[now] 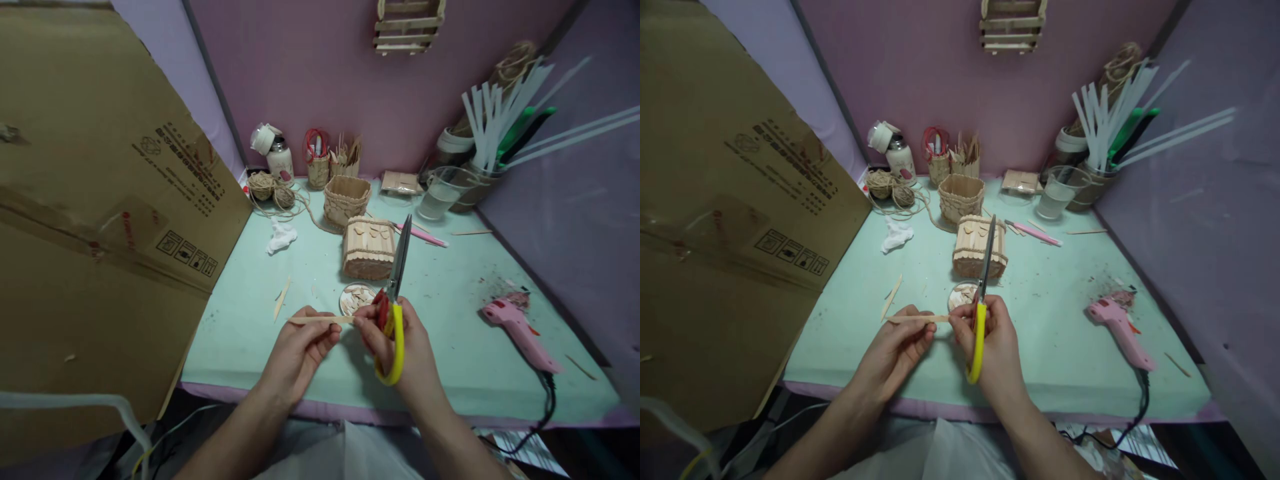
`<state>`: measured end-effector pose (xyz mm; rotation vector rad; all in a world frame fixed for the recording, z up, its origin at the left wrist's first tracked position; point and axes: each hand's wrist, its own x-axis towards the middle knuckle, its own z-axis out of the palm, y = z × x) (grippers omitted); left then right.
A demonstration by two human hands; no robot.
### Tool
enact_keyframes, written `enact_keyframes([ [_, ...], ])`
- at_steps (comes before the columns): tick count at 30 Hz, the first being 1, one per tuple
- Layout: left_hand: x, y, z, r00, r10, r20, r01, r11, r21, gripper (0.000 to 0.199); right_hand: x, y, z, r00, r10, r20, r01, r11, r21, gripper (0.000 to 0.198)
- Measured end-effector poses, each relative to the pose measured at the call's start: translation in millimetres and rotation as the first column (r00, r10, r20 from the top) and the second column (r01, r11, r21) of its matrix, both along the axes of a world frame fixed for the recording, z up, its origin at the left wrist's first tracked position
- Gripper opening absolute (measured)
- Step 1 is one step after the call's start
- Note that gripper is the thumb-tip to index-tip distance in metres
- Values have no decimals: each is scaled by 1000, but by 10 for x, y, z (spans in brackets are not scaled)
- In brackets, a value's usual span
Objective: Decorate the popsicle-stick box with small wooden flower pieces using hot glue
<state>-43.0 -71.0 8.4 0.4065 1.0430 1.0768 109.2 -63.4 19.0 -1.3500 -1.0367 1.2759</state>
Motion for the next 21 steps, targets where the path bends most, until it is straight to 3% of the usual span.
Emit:
enact_keyframes([
  [4,-248,-30,36,979,-202,-1,201,974,103,33,165,50,155,995,67,72,-67,998,-3,36],
  [7,-434,12,98,937,-116,-328,196,955,222,29,314,94,265,975,178,133,-177,984,-18,38],
  [9,-453,46,145,831,-205,-517,340,923,180,22,343,110,278,951,260,169,-261,965,-17,36],
  [12,-326,68,175,744,-375,-553,514,850,116,26,273,117,210,920,320,225,-327,945,-8,32],
  [14,-216,70,155,718,-416,-558,565,817,119,22,200,120,145,921,320,220,-327,945,-4,33],
  [17,-133,97,98,772,-379,-510,510,849,141,16,142,123,82,955,258,147,-259,966,-12,37],
  [21,-168,202,59,892,-161,-424,238,962,137,23,195,64,97,979,176,97,-172,984,-57,38],
])
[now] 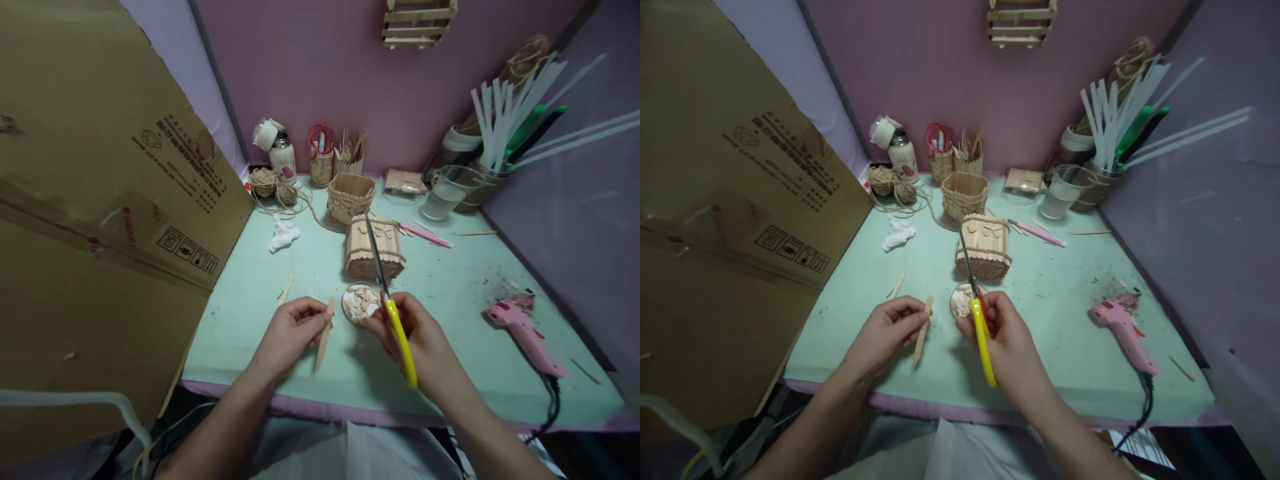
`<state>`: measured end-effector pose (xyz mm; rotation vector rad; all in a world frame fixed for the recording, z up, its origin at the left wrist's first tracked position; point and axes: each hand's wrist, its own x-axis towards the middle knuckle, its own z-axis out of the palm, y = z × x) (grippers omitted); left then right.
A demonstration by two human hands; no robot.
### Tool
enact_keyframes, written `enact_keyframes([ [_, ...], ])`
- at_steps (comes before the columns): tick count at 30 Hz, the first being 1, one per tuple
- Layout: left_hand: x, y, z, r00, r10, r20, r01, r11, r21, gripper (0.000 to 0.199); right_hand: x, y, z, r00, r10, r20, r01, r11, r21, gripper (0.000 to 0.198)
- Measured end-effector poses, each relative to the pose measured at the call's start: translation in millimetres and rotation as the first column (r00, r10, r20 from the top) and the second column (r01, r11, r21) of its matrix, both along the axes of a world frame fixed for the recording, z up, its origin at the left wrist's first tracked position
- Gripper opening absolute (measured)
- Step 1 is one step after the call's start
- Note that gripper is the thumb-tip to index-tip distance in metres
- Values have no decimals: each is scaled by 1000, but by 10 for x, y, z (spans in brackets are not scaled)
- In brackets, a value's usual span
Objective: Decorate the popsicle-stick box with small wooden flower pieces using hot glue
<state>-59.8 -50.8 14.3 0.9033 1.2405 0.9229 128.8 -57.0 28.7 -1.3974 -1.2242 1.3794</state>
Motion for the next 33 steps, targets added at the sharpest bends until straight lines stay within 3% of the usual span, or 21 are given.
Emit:
enact_keyframes([
  [3,-26,69,15,991,127,33,-127,992,8,27,82,-125,61,990,134,30,-132,988,-81,35],
  [6,1,82,51,987,153,59,-154,988,20,27,131,-266,124,945,314,98,-300,945,-130,28],
  [9,60,54,83,983,159,89,-162,986,30,26,122,-345,164,896,413,162,-382,904,-192,24],
  [17,101,-5,38,985,134,113,-140,989,45,29,53,-308,159,846,471,250,-454,882,-125,25],
  [22,78,-13,2,982,143,120,-148,989,28,29,-3,-276,179,789,549,277,-507,835,-211,20],
  [33,50,-61,-45,973,180,142,-181,983,-1,28,-61,-220,237,754,596,277,-525,800,-291,22],
])
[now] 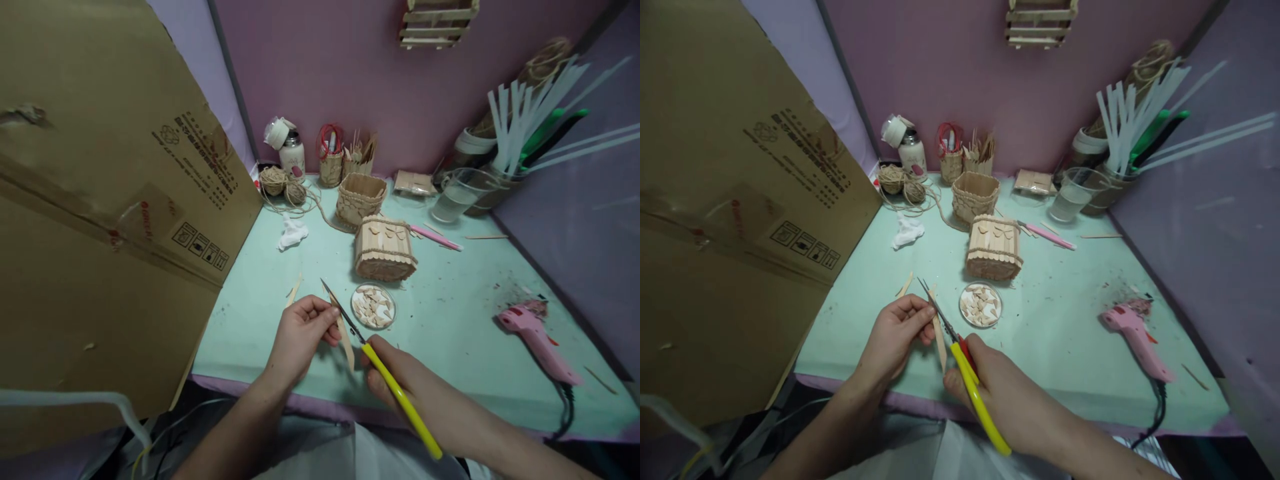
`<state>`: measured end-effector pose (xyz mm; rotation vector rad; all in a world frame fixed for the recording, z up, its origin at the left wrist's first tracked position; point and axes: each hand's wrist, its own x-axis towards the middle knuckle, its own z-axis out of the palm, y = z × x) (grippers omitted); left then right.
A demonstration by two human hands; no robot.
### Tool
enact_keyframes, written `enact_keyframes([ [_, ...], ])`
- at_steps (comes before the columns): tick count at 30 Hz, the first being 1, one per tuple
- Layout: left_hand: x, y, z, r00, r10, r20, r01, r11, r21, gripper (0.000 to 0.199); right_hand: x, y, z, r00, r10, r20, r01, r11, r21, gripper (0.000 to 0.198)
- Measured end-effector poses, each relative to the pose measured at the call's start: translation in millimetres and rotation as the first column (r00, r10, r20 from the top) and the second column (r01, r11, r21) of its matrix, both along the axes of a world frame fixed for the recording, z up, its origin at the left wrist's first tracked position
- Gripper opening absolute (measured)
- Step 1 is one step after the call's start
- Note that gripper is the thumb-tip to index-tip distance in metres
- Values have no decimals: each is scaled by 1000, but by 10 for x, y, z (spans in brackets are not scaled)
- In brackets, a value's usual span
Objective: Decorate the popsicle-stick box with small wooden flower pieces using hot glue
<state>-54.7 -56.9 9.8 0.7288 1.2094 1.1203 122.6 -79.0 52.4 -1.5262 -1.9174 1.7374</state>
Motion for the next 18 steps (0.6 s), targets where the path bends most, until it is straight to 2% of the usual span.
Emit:
enact_keyframes([
  [9,-46,19,-6,998,-68,6,68,997,-22,28,15,-11,-3,997,74,14,-74,997,-4,23],
  [18,-58,39,-23,996,-81,32,83,996,-34,30,0,-37,-90,997,83,-1,-83,996,21,29],
])
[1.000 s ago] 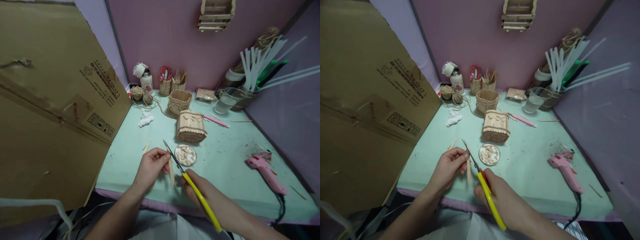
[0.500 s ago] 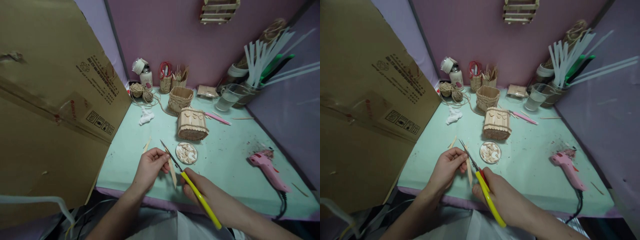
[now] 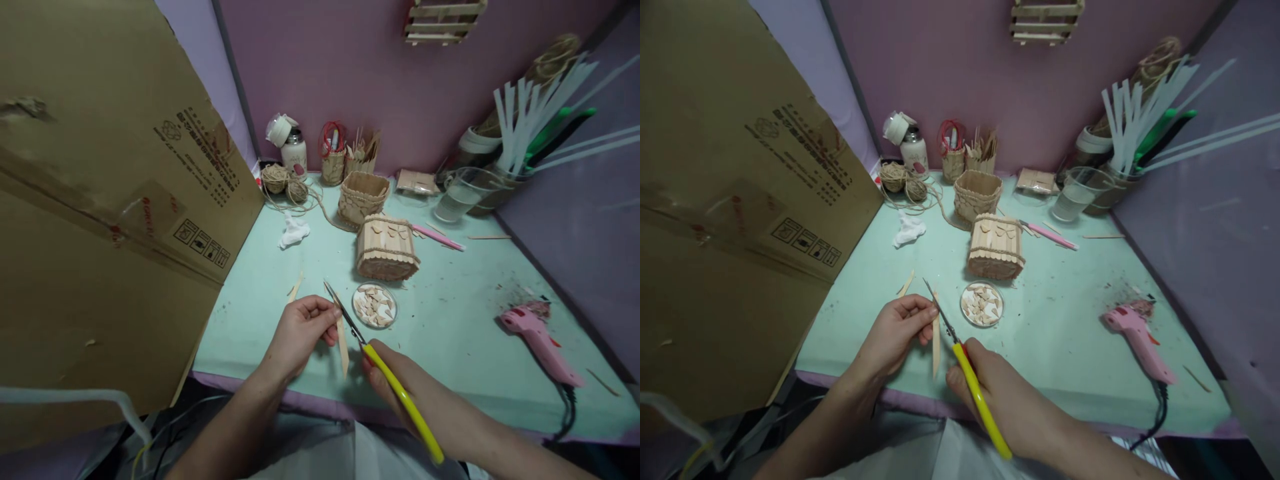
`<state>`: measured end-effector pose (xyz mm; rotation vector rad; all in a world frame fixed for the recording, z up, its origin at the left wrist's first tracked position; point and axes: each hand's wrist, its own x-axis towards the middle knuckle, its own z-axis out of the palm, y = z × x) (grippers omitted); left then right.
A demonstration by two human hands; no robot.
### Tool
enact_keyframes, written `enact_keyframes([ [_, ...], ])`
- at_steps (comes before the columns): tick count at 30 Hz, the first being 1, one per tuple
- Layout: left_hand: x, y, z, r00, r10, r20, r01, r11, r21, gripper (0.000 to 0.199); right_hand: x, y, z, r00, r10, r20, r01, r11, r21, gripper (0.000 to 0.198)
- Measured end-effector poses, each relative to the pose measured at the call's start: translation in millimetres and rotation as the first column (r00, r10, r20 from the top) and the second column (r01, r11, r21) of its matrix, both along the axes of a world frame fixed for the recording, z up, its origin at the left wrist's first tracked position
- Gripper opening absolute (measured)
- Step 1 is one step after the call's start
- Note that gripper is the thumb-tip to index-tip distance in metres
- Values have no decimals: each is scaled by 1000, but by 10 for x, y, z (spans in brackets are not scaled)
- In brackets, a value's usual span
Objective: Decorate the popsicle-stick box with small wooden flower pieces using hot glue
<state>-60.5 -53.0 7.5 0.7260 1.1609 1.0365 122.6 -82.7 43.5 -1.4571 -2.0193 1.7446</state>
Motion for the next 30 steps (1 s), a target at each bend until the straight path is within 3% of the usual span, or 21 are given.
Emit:
enact_keyframes([
  [11,5,5,10,1000,16,-6,-16,1000,1,29,-15,39,98,1000,30,-2,-30,997,-75,31],
  [22,-20,18,0,1000,-14,-25,14,1000,-13,27,-18,18,23,999,33,27,-32,999,-37,33],
  [30,-40,42,15,1000,-24,-6,23,999,-47,32,-99,-1,-1,997,-82,12,83,991,-106,34],
])
